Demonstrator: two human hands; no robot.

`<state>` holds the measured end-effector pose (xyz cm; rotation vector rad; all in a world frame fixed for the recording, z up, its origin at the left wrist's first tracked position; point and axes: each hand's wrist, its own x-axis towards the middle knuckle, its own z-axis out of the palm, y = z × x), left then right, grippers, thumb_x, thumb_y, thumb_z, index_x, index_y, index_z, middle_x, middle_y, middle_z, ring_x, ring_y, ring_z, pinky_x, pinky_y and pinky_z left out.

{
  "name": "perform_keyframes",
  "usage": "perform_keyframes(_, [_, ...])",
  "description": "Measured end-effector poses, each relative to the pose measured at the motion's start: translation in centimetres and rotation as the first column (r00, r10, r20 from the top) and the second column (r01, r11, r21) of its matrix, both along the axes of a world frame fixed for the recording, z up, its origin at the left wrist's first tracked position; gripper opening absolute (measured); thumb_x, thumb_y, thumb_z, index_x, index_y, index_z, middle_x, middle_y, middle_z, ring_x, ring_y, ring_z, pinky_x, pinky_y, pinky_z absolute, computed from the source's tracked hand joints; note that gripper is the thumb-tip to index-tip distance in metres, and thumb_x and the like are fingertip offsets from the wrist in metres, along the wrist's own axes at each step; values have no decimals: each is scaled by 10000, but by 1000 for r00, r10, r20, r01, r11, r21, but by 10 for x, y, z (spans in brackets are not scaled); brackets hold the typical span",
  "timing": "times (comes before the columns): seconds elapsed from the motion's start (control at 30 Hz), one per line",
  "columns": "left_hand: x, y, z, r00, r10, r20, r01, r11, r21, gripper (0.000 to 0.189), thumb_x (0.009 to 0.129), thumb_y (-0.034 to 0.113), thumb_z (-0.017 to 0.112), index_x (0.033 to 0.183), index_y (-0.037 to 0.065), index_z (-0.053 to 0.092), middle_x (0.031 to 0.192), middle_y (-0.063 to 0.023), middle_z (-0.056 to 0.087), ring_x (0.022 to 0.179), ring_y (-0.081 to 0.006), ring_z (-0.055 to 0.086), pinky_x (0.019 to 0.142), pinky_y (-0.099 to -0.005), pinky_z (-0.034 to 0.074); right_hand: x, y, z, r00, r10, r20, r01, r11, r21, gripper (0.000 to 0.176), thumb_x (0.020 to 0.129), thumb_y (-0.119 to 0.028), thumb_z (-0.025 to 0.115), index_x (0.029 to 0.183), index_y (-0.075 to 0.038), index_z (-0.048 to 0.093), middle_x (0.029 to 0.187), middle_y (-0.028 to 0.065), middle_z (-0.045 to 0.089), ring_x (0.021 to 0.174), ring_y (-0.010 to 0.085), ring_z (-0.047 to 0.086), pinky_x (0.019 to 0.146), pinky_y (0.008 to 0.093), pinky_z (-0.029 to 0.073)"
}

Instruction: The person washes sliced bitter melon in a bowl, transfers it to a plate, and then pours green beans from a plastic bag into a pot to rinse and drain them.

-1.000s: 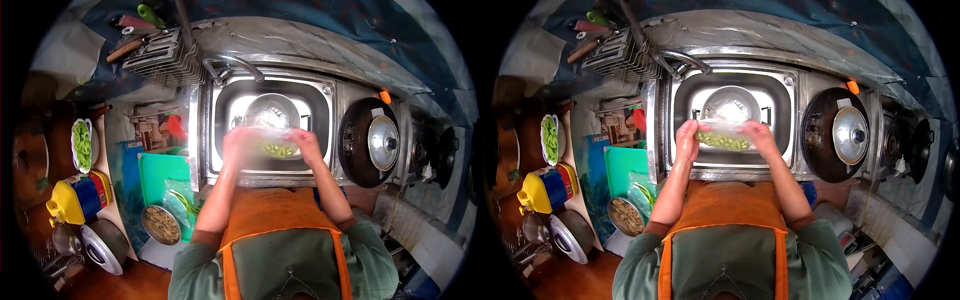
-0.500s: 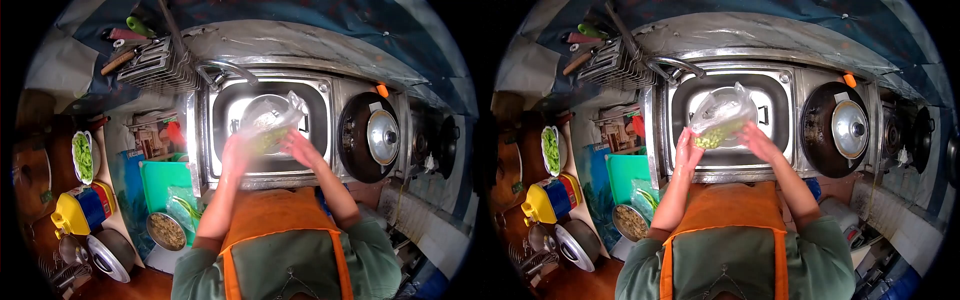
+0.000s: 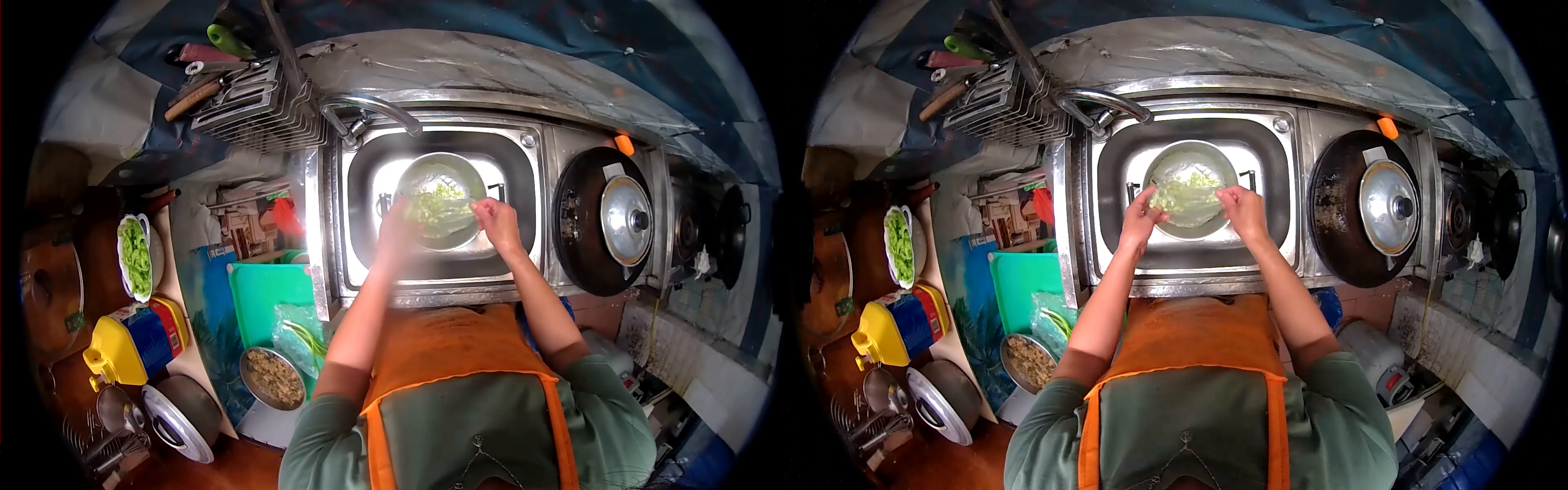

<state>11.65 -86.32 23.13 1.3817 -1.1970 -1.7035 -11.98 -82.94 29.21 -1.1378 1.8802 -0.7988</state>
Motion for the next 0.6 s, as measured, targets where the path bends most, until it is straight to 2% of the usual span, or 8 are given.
perform_keyframes(0.13, [6,-11,11,949,-42,313,88,987,-134,224,833,39,659,1048,-22,657,1200,-124,532,917,-98,563,711,-213,479,-4,-3,12,906,-29,-422,-139,922,-361,246,811,-237,719,762,-1,671,633,165,608,519,269,578,532,347,462])
perform_keyframes(0.23, [3,-10,49,879,143,454,111,866,-487,112,779,68,717,873,6,716,1043,-71,561,777,-88,535,647,-216,447,-7,-3,28,953,-38,-302,-11,987,-160,260,803,-243,733,760,6,669,577,123,591,513,213,578,513,337,451])
perform_keyframes(0.3, [-2,-10,69,870,253,423,87,765,-638,100,719,48,746,791,6,691,865,-29,532,647,-97,472,610,-228,412,-10,-5,25,988,-81,-134,69,993,-96,264,797,-243,741,758,7,666,575,96,593,507,174,568,500,324,443])
perform_keyframes(0.43, [0,-17,63,878,119,463,114,889,-443,117,742,35,739,733,4,626,816,-18,514,663,-73,480,615,-222,423,-18,-12,27,956,-108,273,114,994,-5,239,825,-222,717,776,6,663,586,56,602,515,110,552,481,292,431])
perform_keyframes(0.47, [-2,-16,65,918,116,380,15,946,-324,118,765,49,731,738,-2,628,783,-15,524,650,-68,509,587,-246,441,-19,-19,24,916,-103,388,108,994,9,229,835,-215,702,779,3,662,592,59,606,531,108,564,490,288,437])
perform_keyframes(0.53, [-3,-15,31,880,72,469,112,930,-351,115,773,56,723,756,-14,633,750,-35,563,622,-95,543,583,-266,459,-16,-21,-2,793,-101,601,87,995,52,212,854,-202,673,787,-1,659,604,65,615,562,103,586,508,281,449])
perform_keyframes(0.57, [-3,-11,22,839,60,541,180,908,-378,113,778,58,717,764,-19,635,735,-45,580,611,-107,556,582,-274,466,-23,-17,-45,972,168,166,-174,985,23,196,871,-203,634,805,-21,666,637,107,637,612,185,642,560,333,481])
perform_keyframes(0.6, [-6,-10,38,748,76,659,294,852,-433,107,783,56,710,770,-22,638,723,-55,593,604,-117,563,584,-278,471,-21,-12,-42,987,160,-12,-160,987,30,197,867,-215,636,807,-31,667,661,125,641,632,227,645,581,355,486])
